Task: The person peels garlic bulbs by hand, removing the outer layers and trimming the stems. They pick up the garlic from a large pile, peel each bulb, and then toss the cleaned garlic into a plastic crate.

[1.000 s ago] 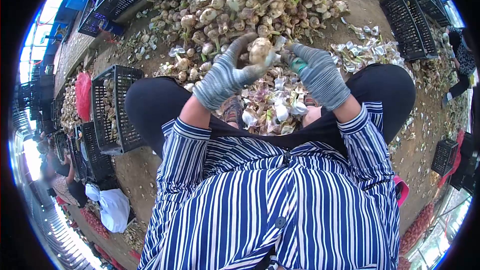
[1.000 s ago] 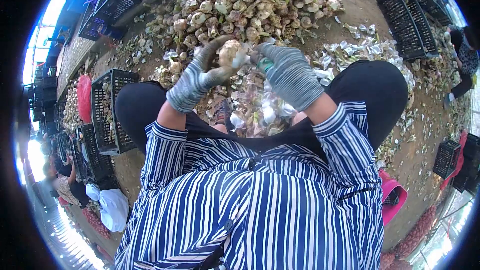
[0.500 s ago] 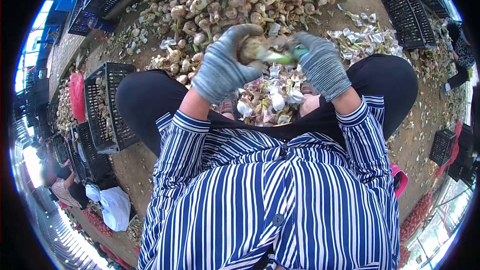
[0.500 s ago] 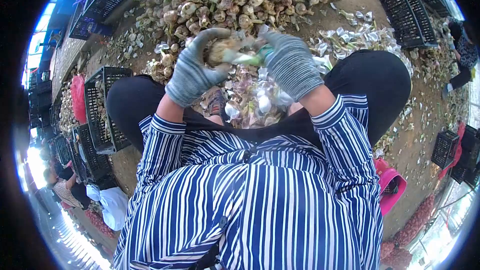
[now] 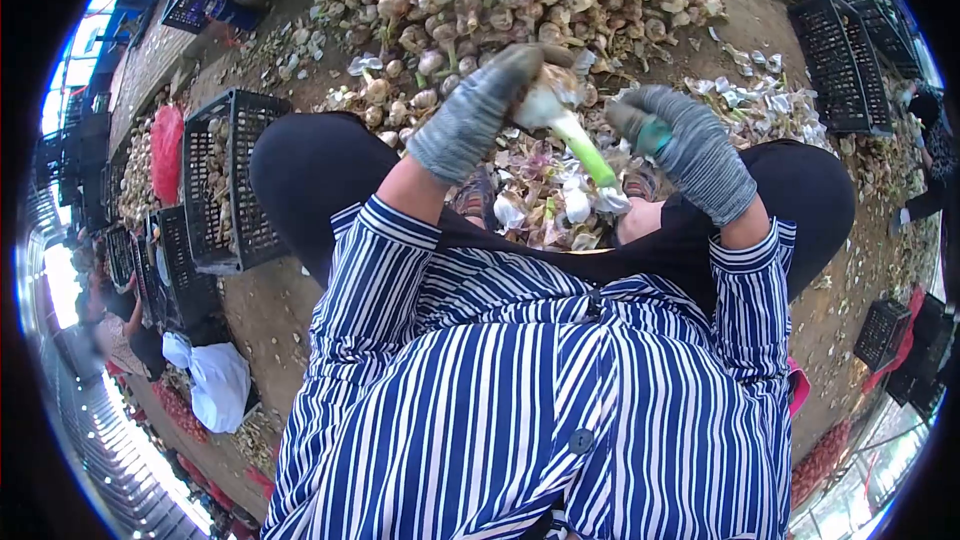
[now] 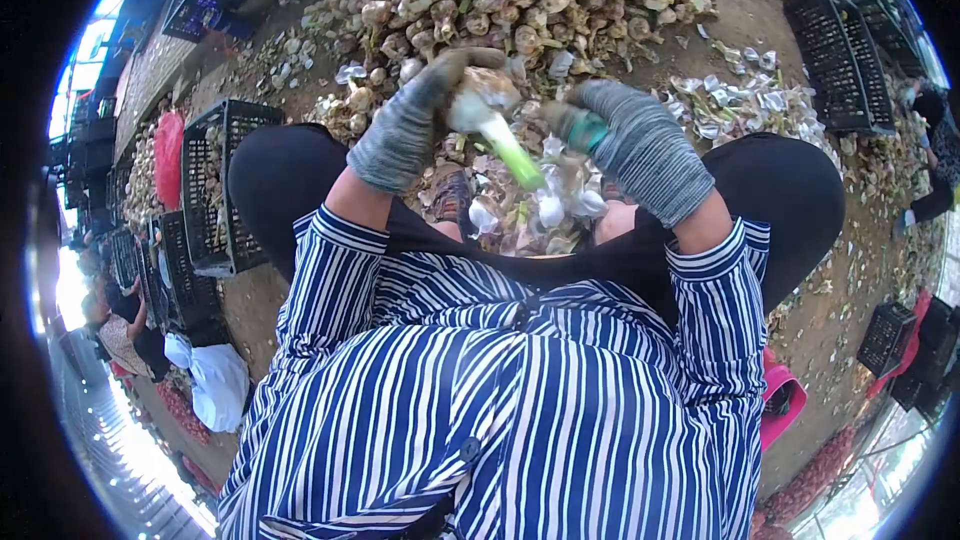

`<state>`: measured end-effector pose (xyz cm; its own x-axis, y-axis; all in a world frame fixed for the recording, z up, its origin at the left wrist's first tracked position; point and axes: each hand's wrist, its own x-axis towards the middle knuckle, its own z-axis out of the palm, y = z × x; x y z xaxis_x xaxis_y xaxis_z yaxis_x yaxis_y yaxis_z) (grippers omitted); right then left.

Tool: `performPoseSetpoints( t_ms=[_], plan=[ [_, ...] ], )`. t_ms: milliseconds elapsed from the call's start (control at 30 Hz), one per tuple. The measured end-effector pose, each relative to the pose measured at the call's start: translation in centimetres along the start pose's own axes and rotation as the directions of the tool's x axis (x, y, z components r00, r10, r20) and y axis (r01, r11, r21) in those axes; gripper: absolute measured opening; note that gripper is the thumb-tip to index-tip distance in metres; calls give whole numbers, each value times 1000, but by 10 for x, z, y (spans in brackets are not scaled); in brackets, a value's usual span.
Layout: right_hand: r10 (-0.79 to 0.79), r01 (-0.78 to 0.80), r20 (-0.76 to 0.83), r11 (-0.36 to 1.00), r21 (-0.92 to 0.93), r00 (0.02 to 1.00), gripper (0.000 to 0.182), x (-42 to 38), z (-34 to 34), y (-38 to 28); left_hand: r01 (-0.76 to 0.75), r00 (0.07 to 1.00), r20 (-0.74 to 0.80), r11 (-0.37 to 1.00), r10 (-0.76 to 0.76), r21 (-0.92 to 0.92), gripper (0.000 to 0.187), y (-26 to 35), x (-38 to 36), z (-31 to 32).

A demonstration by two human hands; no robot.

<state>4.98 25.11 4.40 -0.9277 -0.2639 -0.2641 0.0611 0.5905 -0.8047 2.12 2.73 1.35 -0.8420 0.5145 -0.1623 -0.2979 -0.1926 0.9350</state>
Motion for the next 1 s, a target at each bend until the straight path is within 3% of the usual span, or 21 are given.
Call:
performPoseSetpoints(
  t_ms=[33,67,100,133,167,200,233,300,367,400,467,500,600,667,700,733,800,833,867,933,1000],
  plan=[
    [-208,212,-81,976,43,975,43,1,4,3,55,997,42,995,-58,79,55,-1,1,-2],
    [-203,207,-74,977,45,976,43,2,8,5,156,988,-4,985,-156,75,45,-4,-2,-3],
    [-303,293,-61,947,-133,951,34,5,13,5,-256,964,63,831,259,495,44,-27,2,-12],
    [-396,369,-31,878,-304,918,26,6,18,-2,-547,776,294,364,558,754,45,-37,4,-12],
    [-289,263,8,860,-438,957,25,4,20,-14,-545,779,292,370,554,752,45,-47,3,-12],
    [-284,260,9,862,-436,959,25,5,21,-11,-394,899,92,702,427,592,39,-36,-3,2],
    [-380,331,-8,815,-475,925,26,7,23,-4,-190,974,-58,924,221,333,40,-28,-6,10],
    [-632,487,-86,670,-560,770,26,12,31,8,-179,978,-46,933,203,311,40,-23,-7,7],
    [-538,460,-10,731,-504,843,26,13,29,9,-46,997,-52,985,55,165,41,-17,-6,3],
    [-436,418,70,789,-451,897,27,11,26,2,-46,997,-48,985,54,165,41,-15,-6,4],
    [-450,443,90,788,-427,888,27,9,24,0,-64,998,-1,976,66,207,44,-10,-6,6],
    [-522,481,16,773,-414,853,28,9,27,6,180,981,69,984,-179,-1,31,0,-5,0],
    [-596,547,-85,777,-312,798,25,10,23,4,11,1000,21,999,-12,53,39,-6,-3,3],
    [-371,379,-79,902,204,925,27,7,18,-7,-33,999,14,999,33,5,41,-4,-1,4],
    [-376,368,-26,887,279,926,31,12,18,1,-129,990,-48,989,133,78,41,-4,-3,5],
    [-381,373,-26,886,275,924,31,13,23,6,-218,966,-103,964,235,154,41,-5,-4,5],
    [-344,284,106,885,368,933,31,9,31,11,-201,976,-80,978,205,51,42,-3,-9,4],
    [-36,-7,201,978,209,979,30,4,21,-21,-243,962,-80,950,262,195,43,2,-10,10],
    [-36,-6,195,978,210,980,30,5,22,-15,-276,945,-79,902,318,333,46,5,-11,14],
    [-136,101,50,895,435,990,30,9,28,-1,-288,949,-31,903,313,320,51,8,-13,8],
    [-135,100,82,936,337,987,34,9,24,0,-375,919,40,841,391,391,54,11,-17,9]
  ],
)
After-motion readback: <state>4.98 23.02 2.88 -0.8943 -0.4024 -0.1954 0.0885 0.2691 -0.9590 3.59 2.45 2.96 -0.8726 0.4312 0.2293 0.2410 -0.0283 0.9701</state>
